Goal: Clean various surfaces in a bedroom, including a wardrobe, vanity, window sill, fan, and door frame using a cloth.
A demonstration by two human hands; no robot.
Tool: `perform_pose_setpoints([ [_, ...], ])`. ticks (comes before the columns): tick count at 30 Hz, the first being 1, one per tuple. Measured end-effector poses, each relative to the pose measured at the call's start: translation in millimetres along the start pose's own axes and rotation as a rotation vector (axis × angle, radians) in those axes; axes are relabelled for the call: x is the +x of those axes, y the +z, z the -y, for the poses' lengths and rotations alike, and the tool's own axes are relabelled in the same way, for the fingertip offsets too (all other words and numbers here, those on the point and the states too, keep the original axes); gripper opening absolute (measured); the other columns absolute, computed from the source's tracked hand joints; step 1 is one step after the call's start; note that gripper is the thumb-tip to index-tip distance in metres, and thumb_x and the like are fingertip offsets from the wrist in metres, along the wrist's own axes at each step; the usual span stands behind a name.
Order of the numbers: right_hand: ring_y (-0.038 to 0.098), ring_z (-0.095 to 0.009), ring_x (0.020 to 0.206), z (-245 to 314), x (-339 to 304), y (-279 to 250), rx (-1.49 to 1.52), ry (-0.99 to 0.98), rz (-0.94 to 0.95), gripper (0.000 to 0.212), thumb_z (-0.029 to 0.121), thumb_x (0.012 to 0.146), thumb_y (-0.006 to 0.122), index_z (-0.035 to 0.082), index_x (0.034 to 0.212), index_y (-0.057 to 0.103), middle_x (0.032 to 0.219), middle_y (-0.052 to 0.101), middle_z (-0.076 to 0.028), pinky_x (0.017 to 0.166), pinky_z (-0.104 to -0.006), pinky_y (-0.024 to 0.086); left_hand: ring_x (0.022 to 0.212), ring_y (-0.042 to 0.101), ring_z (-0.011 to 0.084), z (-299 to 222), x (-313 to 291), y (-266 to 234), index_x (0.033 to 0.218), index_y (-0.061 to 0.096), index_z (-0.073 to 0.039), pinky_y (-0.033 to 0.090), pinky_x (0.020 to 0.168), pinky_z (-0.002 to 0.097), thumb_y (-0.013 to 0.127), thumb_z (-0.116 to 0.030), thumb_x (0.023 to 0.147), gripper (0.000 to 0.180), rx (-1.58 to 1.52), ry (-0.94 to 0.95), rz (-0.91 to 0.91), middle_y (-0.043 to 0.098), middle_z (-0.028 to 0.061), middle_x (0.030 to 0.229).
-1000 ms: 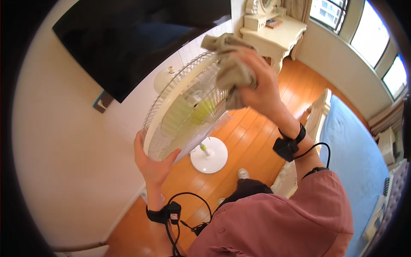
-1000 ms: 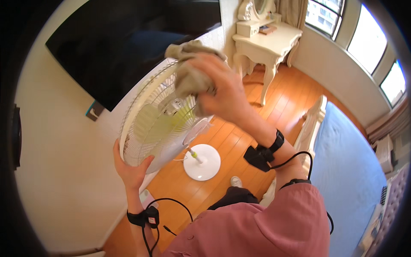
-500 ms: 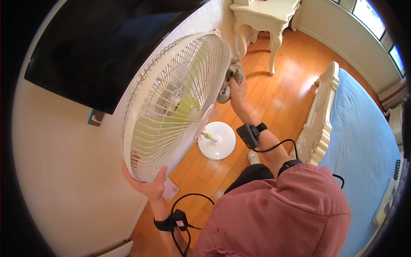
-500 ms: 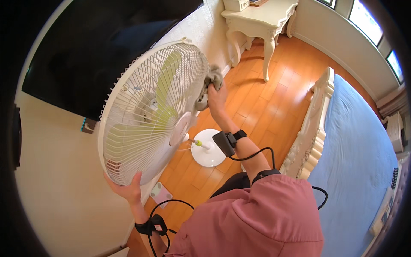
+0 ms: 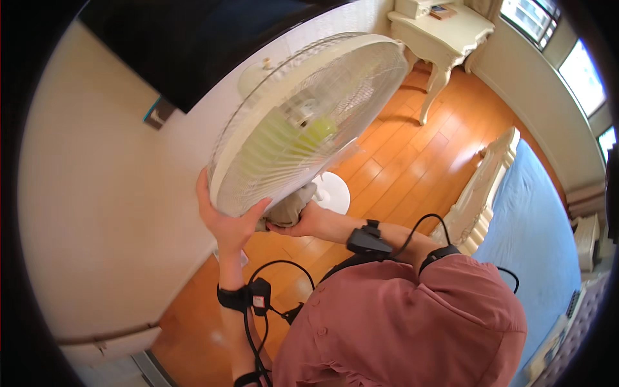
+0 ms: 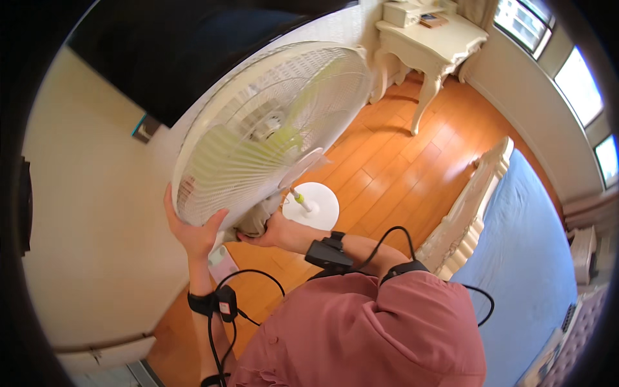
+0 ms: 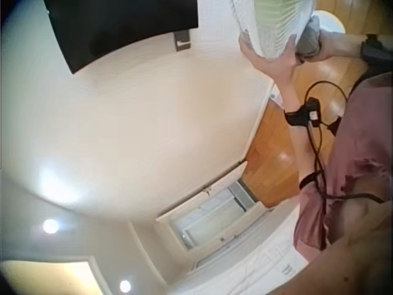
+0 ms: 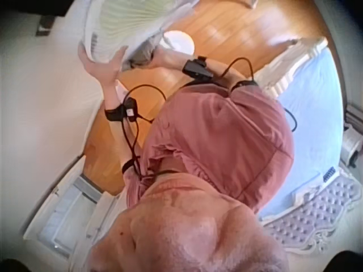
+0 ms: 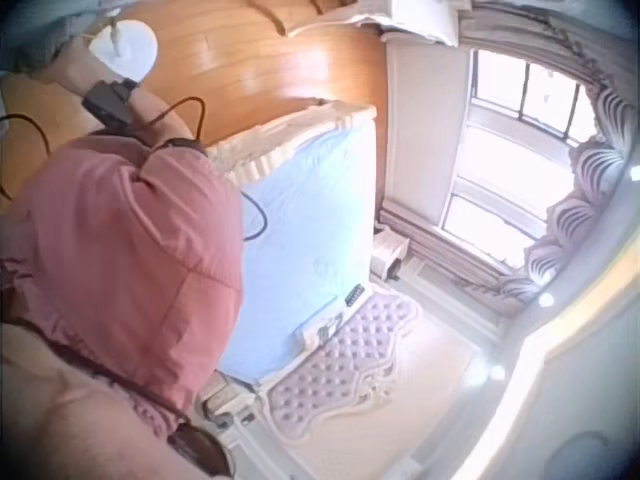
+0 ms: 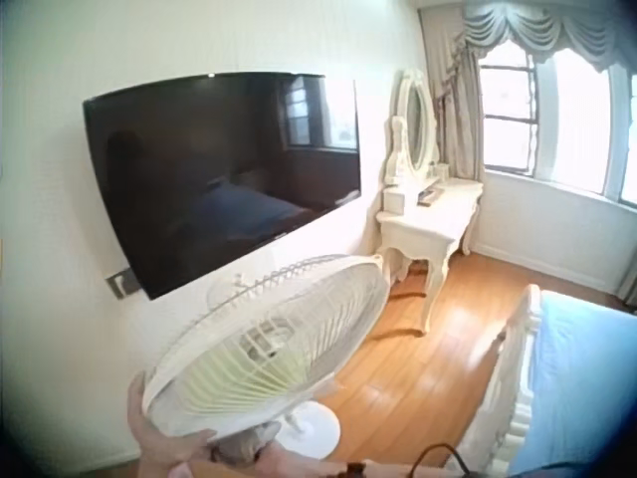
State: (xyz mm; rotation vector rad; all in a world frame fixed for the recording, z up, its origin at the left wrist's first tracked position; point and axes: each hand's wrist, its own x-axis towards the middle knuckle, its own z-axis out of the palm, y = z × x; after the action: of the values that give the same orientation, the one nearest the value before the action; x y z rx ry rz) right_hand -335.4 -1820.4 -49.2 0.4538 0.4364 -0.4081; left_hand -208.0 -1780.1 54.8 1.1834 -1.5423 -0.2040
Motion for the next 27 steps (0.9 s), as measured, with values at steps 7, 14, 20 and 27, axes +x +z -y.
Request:
perform_pose_setpoints([
  [7,0.038,-0.037,0.117,-26.4,-94.3,58.8,0.027,0.055,0.055,0.040,0.033,0.091,0.038,0.008,0.123,0.043,0.128,0.041,-0.016,0.093,-0.0559,0.036,0.108,0.049,0.0265,6.5,-7.4,-17.3,0.126,0.037,0.000,0.038,0.092,0.0347,0.078,-0.020,0.062,0.078,-0.079,0.025,0.032,0.048,0.0161,0.117],
  [14,0.050,-0.026,0.105,-31.6,-140.1,35.2,-1.154,-0.437,0.201,0.043,0.014,0.080,0.054,0.004,0.121,0.045,0.117,0.051,-0.014,0.088,-0.0403,0.042,0.109,0.048,0.0222,47.0,-34.2,-31.1,0.120,0.046,-0.001,0.038,0.091,0.0336,0.055,-0.021,0.084,0.042,-0.701,-0.395,-0.237,0.053,0.0136,0.115],
  [20,0.059,-0.031,0.084,-103.1,-61.6,41.6,-2.698,-0.297,0.084,0.074,-0.001,0.059,0.063,0.010,0.128,0.037,0.091,0.061,-0.017,0.078,-0.0338,0.046,0.086,0.057,0.0156,101.7,-86.6,-65.1,0.098,0.053,0.000,0.045,0.075,0.0285,0.049,-0.014,0.083,0.020,-0.503,-0.841,-0.690,0.059,0.0104,0.095],
  [27,0.059,-0.030,0.073,-178.3,-30.8,79.4,-2.762,0.418,0.616,0.093,0.000,0.057,0.066,0.025,0.138,0.027,0.086,0.063,-0.013,0.067,-0.0352,0.046,0.069,0.059,0.0233,114.9,-124.2,-70.4,0.085,0.055,0.000,0.047,0.065,0.0318,0.055,-0.008,0.074,0.013,-0.021,-0.704,-0.394,0.060,0.0131,0.078],
])
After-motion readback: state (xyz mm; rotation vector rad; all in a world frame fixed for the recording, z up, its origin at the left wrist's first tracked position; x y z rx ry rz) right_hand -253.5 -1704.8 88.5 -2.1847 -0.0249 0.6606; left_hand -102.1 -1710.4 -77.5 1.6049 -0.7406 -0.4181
